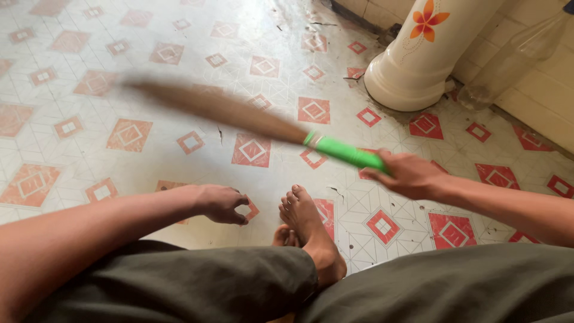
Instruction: The person sweeps a tiled floor using a traditional broom with a green handle. They move the broom back and forth across the patterned floor, gathering debris into a pile.
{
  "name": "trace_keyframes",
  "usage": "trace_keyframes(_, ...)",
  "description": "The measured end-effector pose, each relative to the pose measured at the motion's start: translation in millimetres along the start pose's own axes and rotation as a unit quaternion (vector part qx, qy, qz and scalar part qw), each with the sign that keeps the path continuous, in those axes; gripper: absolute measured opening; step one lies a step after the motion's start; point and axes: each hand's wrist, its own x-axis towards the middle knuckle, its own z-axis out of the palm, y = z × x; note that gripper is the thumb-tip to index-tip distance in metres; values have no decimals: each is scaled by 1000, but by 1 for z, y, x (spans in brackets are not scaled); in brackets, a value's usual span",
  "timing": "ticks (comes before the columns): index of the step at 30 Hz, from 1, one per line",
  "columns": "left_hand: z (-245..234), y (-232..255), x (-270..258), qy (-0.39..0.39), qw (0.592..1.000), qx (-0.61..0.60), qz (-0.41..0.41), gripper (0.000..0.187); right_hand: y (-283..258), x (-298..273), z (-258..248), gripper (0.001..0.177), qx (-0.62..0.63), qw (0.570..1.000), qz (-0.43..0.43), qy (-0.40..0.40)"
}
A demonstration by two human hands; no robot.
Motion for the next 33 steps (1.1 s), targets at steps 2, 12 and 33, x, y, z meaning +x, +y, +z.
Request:
trace_keyframes(2, -8, 7, -9, -4, 1000, -3, -12, 64, -10, 6, 10, 58, -28, 997, -50, -51)
trace_keyframes(12, 29, 8, 41, -70, 997, 11, 32, 79, 28, -61, 38, 62, 69, 973, 186, -114)
trace_keyframes(33, -45, 167, 206, -65, 948, 201, 239, 75, 137, -214, 100, 67, 105, 933, 343, -44)
